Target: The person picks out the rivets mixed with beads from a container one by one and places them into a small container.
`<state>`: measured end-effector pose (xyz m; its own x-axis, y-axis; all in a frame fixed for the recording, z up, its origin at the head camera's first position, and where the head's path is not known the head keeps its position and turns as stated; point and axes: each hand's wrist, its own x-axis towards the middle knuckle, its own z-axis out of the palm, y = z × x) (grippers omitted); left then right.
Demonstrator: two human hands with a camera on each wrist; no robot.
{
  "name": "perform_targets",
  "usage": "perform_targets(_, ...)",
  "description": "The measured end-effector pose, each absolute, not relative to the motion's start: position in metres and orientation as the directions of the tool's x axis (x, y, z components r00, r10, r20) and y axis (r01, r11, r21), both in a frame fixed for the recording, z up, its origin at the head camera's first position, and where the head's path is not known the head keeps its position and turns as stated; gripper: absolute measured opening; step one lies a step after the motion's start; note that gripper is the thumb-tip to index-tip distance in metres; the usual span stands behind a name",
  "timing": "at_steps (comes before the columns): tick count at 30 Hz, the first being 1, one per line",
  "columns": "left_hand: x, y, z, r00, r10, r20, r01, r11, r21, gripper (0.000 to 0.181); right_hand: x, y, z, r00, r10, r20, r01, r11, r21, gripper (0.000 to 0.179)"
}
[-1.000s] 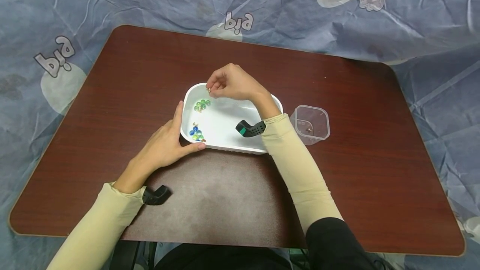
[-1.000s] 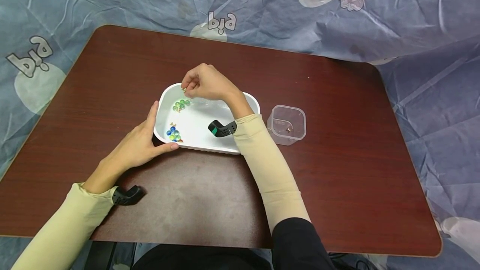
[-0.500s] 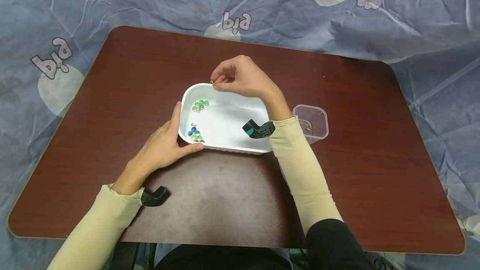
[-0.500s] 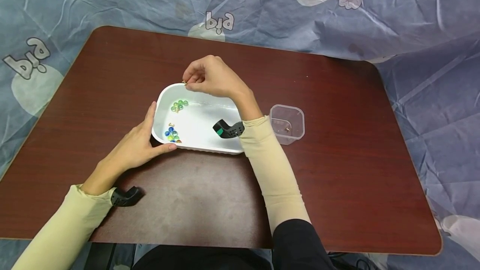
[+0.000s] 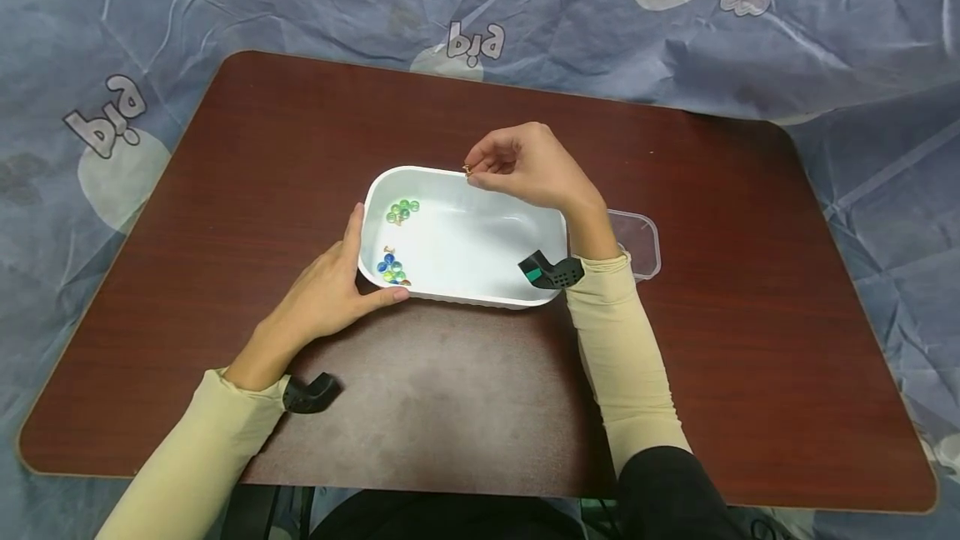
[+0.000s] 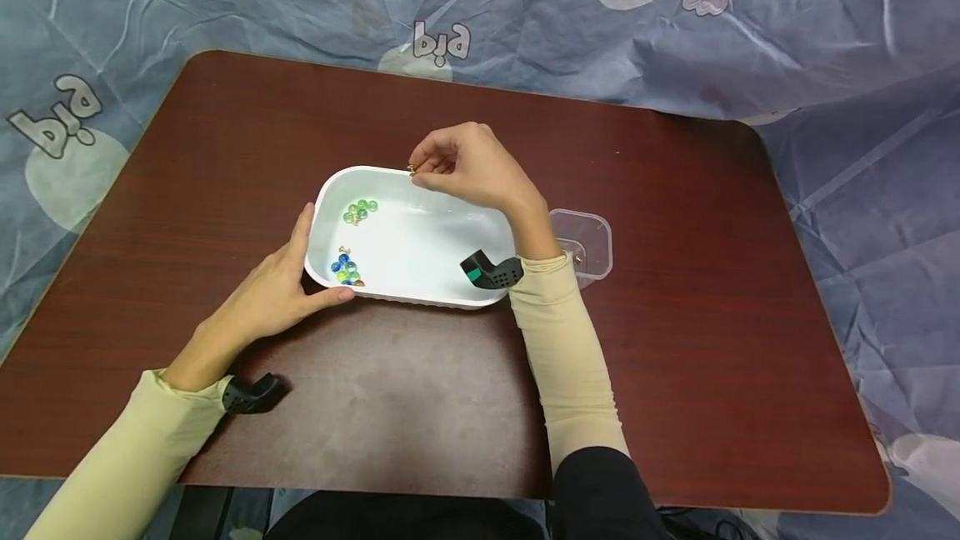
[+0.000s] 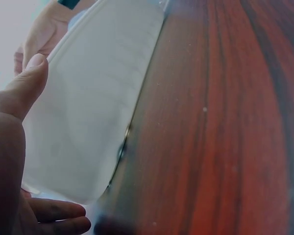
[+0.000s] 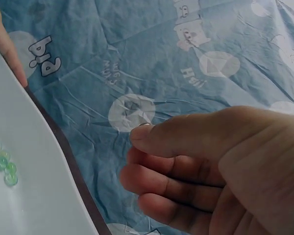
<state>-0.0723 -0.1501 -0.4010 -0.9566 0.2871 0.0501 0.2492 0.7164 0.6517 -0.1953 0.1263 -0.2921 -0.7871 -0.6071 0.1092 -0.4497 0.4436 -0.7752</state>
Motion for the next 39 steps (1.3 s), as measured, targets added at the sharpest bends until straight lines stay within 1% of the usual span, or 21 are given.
perform_targets(4, -0.073, -0.150, -0.401, -0.960, 0.276, 0.043, 0.236, 0.720, 0.652, 0.125, -0.193, 0.134, -0.291, -0.795, -0.597, 0.107, -0.441, 0.448, -0.778, 0.011)
perform_targets(9, -0.073, -0.149, -0.401, -0.959, 0.281, 0.029, 0.232, 0.727, 0.646, 0.125, -0.188, 0.145, -0.288, -0.817, -0.565, 0.118, -0.444, 0.485, -0.754, 0.012)
perform_targets(15, -0.073, -0.149, -0.400, -0.957, 0.286, 0.047, 0.248, 0.722, 0.646, 0.124, -0.185, 0.158, -0.282, -0.821, -0.552, 0.147, -0.477, 0.520, -0.709, 0.011)
perform_targets(27, -0.073, -0.148, -0.403, -0.950, 0.304, 0.079, 0.282, 0.715, 0.639, 0.122, -0.184, 0.180, -0.279, -0.846, -0.494, 0.200, -0.479, 0.541, -0.692, 0.009)
perform_targets(39, -0.072, -0.149, -0.402, -0.956, 0.288, 0.055, 0.253, 0.715, 0.652, 0.123, -0.183, 0.203, -0.280, -0.865, -0.454, 0.212, -0.472, 0.595, -0.651, 0.009)
